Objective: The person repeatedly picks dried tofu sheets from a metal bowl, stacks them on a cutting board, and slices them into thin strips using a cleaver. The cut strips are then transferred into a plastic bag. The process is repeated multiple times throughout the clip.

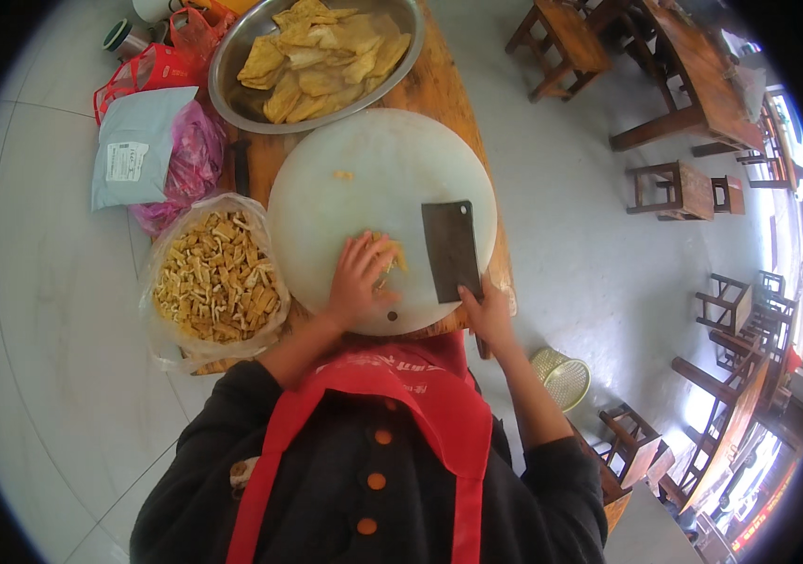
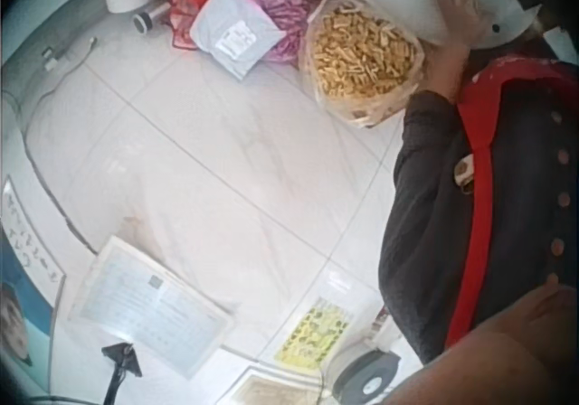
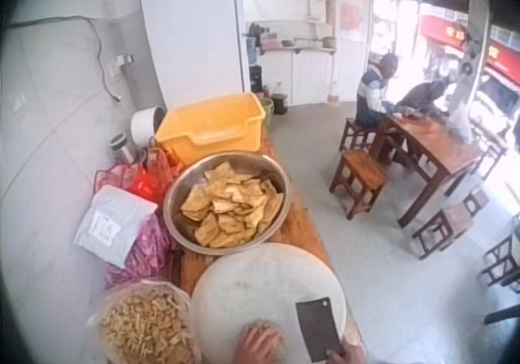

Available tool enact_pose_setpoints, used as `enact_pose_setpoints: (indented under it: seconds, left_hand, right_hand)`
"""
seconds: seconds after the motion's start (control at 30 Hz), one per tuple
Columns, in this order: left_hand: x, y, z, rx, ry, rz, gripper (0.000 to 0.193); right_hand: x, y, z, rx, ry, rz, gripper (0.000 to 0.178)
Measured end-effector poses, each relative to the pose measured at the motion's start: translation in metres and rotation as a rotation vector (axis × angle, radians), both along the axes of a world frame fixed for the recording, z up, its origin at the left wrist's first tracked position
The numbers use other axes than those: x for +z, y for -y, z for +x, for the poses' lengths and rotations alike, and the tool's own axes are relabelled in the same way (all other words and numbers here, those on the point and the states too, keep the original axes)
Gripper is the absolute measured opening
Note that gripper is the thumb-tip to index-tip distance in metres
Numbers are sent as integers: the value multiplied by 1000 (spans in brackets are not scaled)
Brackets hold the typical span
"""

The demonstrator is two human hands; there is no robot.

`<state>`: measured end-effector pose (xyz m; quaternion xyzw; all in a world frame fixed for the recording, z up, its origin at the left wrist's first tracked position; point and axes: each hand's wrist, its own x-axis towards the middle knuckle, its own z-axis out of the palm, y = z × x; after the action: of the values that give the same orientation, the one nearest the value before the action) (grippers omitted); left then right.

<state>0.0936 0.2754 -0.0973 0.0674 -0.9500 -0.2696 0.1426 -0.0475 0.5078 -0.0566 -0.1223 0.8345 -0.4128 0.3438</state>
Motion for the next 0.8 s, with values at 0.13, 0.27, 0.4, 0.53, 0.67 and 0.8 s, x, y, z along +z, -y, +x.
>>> enact_pose_setpoints:
  seconds: [0.13,0.27,0.4,0.53,0.67,0.8]
  left_hand:
    - [1,-3,5,-167,52,-73,64]
    - [-14,44,-29,-66,-4,-144,64]
    - [-21,87,-60,156,-142,-103,61]
    - [-29,95,-68,163,-68,144,53]
    - [-29,55,-49,92,-88,354,55]
    - [-24,21,-51,225,-153,299,61]
  right_hand:
    - [-10,-19,31,-174,258,-84,22]
    - [-28,-18,59,-341,363,-222,18]
    - [-42,-7,65,-339,354,-275,17]
    - [-47,13,59,-317,372,-305,18]
    - [-44,38,55,-319,426,-317,20]
    - [-46,64,50,-264,438,-298,22]
